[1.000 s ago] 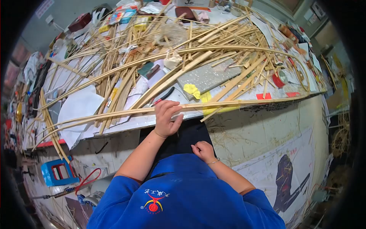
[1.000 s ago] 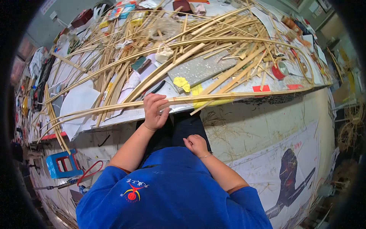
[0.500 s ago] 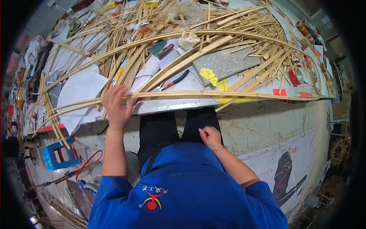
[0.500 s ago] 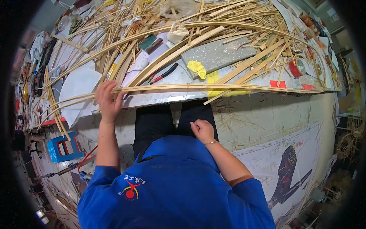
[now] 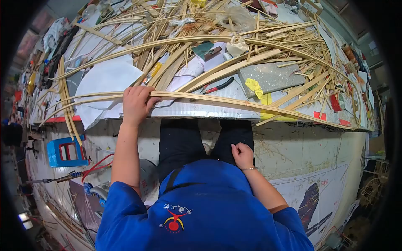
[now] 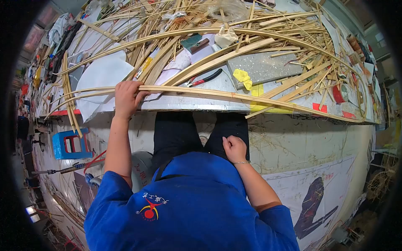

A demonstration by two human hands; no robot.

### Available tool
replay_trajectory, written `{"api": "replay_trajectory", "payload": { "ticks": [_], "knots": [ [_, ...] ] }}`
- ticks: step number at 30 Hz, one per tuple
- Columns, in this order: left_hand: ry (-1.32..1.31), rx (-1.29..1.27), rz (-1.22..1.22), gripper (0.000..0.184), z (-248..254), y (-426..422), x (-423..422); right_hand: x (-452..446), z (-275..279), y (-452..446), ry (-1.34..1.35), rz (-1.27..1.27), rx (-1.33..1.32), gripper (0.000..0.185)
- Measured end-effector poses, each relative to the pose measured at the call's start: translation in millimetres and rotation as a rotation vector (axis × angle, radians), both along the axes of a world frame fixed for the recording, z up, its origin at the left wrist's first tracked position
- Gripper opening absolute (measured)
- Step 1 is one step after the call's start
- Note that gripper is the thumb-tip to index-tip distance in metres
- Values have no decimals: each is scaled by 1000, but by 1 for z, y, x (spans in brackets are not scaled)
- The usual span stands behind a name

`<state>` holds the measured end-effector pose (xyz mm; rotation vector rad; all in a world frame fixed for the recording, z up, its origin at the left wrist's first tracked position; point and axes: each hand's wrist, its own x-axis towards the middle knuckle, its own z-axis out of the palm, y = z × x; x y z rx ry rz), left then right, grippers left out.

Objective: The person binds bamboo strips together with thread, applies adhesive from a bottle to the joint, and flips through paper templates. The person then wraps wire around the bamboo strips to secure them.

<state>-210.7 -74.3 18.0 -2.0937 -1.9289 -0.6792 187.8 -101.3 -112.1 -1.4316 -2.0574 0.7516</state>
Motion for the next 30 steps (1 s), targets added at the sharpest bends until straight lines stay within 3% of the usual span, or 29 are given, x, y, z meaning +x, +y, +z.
{"api": "replay_trajectory", "payload": {
  "ticks": [4, 12, 16, 19, 30],
  "knots": [
    [82, 39, -30, 32, -6, 3, -7, 8, 3, -7, 31, -75, -1, 31],
    [154, 166, -82, 26, 16, 6, -2, 33, -18, -7, 414, -337, -164, 25],
    [174, 199, -82, 26, 30, 9, 6, 29, -3, -7, 168, -243, -160, 28],
    [192, 190, -64, 26, 41, 9, 12, 25, -6, -6, 95, -179, 10, 27],
    [201, 269, -100, 25, 67, 14, 48, 29, -11, -2, 76, -152, 4, 26]
  ]
}}
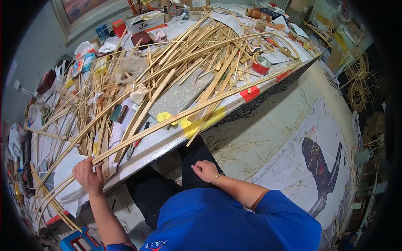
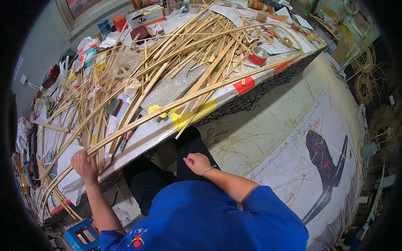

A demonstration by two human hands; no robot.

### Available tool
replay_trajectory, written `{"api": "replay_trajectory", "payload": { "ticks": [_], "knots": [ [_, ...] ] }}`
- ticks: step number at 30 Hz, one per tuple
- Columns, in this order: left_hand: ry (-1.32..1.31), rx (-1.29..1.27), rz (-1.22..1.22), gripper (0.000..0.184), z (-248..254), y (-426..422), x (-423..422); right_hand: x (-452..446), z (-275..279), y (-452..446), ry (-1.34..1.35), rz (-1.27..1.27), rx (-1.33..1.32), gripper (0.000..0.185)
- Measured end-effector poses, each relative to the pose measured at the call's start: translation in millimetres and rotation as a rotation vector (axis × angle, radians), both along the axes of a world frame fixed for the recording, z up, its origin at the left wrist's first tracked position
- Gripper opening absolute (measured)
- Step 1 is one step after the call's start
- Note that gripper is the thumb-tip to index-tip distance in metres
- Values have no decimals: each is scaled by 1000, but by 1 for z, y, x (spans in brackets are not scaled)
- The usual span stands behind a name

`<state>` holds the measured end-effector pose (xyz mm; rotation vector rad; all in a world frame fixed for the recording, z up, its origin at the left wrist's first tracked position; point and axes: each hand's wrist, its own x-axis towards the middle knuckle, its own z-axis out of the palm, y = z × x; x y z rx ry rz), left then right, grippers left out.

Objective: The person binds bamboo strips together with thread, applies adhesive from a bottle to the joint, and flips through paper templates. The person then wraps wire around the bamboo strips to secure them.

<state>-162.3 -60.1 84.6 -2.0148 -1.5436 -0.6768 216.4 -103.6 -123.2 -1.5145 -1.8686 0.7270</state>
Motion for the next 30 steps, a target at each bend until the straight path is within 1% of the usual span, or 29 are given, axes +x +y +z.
{"api": "replay_trajectory", "payload": {
  "ticks": [6, 7, 8, 11, 12, 17, 20, 23, 24, 27, 30],
  "knots": [
    [-48, -34, 36, 21, -16, 5, 25, 2, 2, -2, 19, -24, 22, 26],
    [-35, -43, 34, 22, -22, 7, 23, 2, 0, -2, 12, -34, 20, 25],
    [-81, -83, 37, 23, -27, 7, 24, 3, -1, -2, 6, -35, -2, 25],
    [-134, -72, -3, 24, -37, 13, 27, 2, 3, 0, 8, -19, -33, 26],
    [-147, -102, 30, 28, -43, 14, 27, 2, 0, 0, 20, -20, -25, 27],
    [-273, -62, 0, 27, -64, 15, 29, -1, -4, 3, 13, -9, -16, 26],
    [-295, -64, -5, 29, -71, 13, 25, -4, -1, 3, 5, -10, -26, 27],
    [-300, -8, 16, 30, -69, 8, 28, -8, 1, 5, -12, -16, -29, 27],
    [-315, -30, 24, 32, -73, 7, 27, -9, -1, 5, -21, -19, -32, 26],
    [-334, 33, 13, 31, -77, 5, 25, -11, -1, 6, -61, -18, -31, 26],
    [-433, 106, 6, 26, -82, 2, 19, -15, 1, 7, -95, -23, -33, 26]
  ]
}}
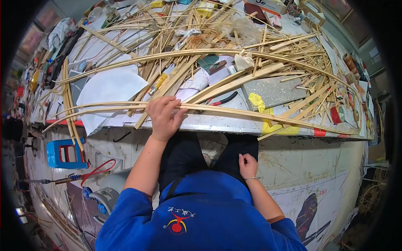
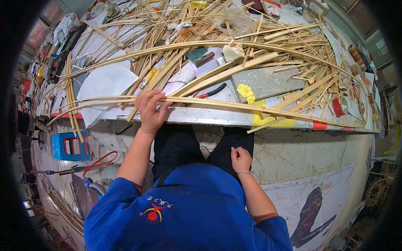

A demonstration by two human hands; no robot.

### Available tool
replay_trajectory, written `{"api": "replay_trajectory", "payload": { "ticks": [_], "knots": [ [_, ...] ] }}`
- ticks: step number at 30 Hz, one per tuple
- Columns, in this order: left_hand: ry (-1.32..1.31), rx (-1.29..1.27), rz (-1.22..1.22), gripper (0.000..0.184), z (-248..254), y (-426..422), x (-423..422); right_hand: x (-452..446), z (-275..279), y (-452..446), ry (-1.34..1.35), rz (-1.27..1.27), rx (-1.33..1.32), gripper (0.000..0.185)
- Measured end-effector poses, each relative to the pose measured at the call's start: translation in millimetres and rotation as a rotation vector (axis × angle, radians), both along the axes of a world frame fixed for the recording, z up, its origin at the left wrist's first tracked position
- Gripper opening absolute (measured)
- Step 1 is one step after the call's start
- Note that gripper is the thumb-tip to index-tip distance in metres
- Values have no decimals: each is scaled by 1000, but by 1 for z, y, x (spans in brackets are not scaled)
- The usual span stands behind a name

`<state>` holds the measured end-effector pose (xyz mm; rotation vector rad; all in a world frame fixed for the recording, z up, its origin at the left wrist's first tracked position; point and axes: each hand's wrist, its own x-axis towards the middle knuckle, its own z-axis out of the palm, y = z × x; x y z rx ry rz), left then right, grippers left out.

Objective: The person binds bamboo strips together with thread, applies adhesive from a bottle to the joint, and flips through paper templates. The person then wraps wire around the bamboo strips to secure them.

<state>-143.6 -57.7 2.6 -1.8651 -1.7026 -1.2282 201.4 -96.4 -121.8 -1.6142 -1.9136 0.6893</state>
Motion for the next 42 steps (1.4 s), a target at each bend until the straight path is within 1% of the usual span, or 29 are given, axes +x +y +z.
{"api": "replay_trajectory", "payload": {
  "ticks": [3, 5, 8, 9, 11, 12, 14, 15, 16, 18, 20, 23, 26, 29, 32, 35, 37, 39, 42],
  "knots": [
    [-93, 99, -8, 19, -8, 0, -5, -4, 0, 1, -23, 0, -20, 26],
    [-112, 100, -35, 16, -10, -2, -8, -6, 4, 2, -57, -1, -45, 26],
    [-138, 105, -52, 11, -9, -3, -6, -7, 8, -1, 37, 80, -16, 20],
    [-145, 108, -52, 9, -8, -2, -6, -12, 17, 2, 86, 217, 80, 17],
    [-148, 91, -65, 7, -7, -2, -7, -28, 52, 14, 185, 498, 268, 13],
    [-148, 79, -72, 7, -7, -3, -7, -37, 73, 24, 175, 576, 384, 12],
    [-124, 88, -74, 13, -7, -3, -8, -58, 115, 54, 199, 549, 553, 11],
    [-111, 98, -76, 16, -6, -2, -8, -64, 132, 70, 105, 481, 566, 13],
    [-122, 92, -74, 16, -7, -2, -9, -74, 148, 89, 58, 374, 662, 14],
    [-144, 84, -71, 15, -11, -4, -10, -84, 171, 129, -144, 287, 598, 14],
    [-134, 96, -76, 14, -10, -5, -10, -87, 168, 173, -246, 265, 707, 14],
    [-112, 85, -74, 12, -9, -6, -10, -97, 180, 215, -473, 322, 551, 13],
    [-98, 103, -67, 11, -9, -5, -10, -106, 176, 241, -692, 438, 495, 8],
    [-104, 99, -71, 10, -9, -5, -10, -112, 172, 249, -759, 555, 464, 7],
    [-108, 110, -72, 9, -10, -5, -10, -111, 181, 231, -380, 483, 531, 7],
    [-103, 127, -68, 8, -10, -4, -11, -101, 199, 182, 73, 589, 277, 6],
    [-103, 124, -73, 8, -11, -5, -9, -99, 205, 133, 226, 615, -2, 7],
    [-99, 117, -79, 8, -10, -5, -9, -95, 198, 98, 162, 678, -9, 7],
    [-92, 101, -81, 8, -10, -5, -9, -96, 183, 57, 329, 653, -107, 4]
  ]
}}
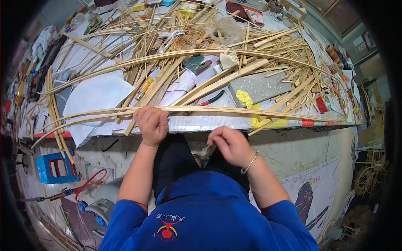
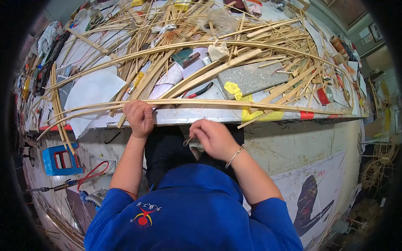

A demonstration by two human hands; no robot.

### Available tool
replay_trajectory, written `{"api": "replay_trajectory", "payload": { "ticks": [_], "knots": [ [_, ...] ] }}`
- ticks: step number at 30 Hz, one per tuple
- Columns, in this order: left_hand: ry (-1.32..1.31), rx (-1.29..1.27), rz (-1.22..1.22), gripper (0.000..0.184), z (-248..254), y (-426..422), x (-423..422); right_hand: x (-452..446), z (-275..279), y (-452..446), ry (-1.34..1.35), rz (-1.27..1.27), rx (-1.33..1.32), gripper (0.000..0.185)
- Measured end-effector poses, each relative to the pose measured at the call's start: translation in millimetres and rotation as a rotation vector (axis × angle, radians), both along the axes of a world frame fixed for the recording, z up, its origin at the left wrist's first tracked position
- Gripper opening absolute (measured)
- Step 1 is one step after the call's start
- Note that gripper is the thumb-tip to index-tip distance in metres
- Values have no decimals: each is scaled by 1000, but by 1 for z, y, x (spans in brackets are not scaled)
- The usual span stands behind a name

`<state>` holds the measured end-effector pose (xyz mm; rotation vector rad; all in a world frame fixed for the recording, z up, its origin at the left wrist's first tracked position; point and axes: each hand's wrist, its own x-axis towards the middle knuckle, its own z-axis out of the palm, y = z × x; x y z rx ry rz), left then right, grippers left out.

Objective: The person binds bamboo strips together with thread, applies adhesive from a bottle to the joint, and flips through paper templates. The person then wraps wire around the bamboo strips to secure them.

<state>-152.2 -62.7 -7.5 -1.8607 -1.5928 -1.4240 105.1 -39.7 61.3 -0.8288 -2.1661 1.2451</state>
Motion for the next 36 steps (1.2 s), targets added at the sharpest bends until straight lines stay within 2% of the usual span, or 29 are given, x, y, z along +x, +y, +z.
{"api": "replay_trajectory", "payload": {
  "ticks": [4, 6, 7, 8, 9, 10, 11, 12, 13, 15, 16, 17, 19, 20, 21, 22, 23, 26, 29, 31, 36],
  "knots": [
    [-27, -12, -89, 11, 14, -4, 8, -5, -14, -41, 59, 73, -85, 7],
    [-196, -36, -247, 14, 18, -14, 29, -5, -12, -53, 96, 118, -152, 10],
    [-256, -95, -408, 19, 25, -20, 44, -5, -6, -58, 119, 138, -176, 12],
    [-265, -207, -598, 29, 29, -25, 55, -9, 1, -61, 146, 184, -198, 13],
    [-412, -375, -847, 40, 27, -28, 66, -9, 11, -62, 153, 178, -160, 14],
    [-512, -504, -983, 45, 35, -37, 73, -7, 17, -59, 171, 191, -113, 15],
    [-363, -435, -891, 46, 20, -44, 76, -1, 13, -55, 286, 139, -130, 11],
    [-572, -737, -949, 42, 24, -52, 71, -13, 25, -59, 634, 8, -304, 10],
    [-817, -1024, -996, 40, 29, -59, 65, -5, 19, -50, 656, -114, -247, 14],
    [-1005, -877, -985, 38, 25, -63, 54, -3, 24, -37, 824, -311, -344, 17],
    [-1033, -903, -951, 42, 29, -67, 43, 7, 13, -28, 951, -346, -467, 15],
    [-1017, -805, -924, 42, 31, -73, 33, 8, 19, -29, 1056, -360, -606, 12],
    [-975, -633, -907, 43, 34, -78, 20, 14, 9, -25, 1155, -159, -799, 15],
    [-981, -555, -949, 44, 43, -83, 12, 12, 4, -29, 1046, -176, -760, 18],
    [-1142, -511, -969, 44, 48, -87, 14, 9, -2, -34, 942, -185, -718, 22],
    [-1304, -464, -985, 44, 52, -90, 18, 4, -10, -39, 761, -169, -581, 27],
    [-1465, -415, -997, 45, 56, -92, 21, 5, -13, -44, 456, -169, -400, 26],
    [-1638, -369, -1061, 41, 70, -93, 26, -5, -8, -51, -12, -17, -52, 9],
    [-1727, -298, -1068, 39, 75, -90, 27, 0, -22, -45, 63, -39, 76, 8],
    [-1777, -204, -1052, 40, 80, -89, 23, 9, -25, -42, 23, -76, 58, 9],
    [-1766, -218, -1021, 43, 86, -92, 16, 23, -35, -34, 22, -171, 37, 6]
  ]
}}
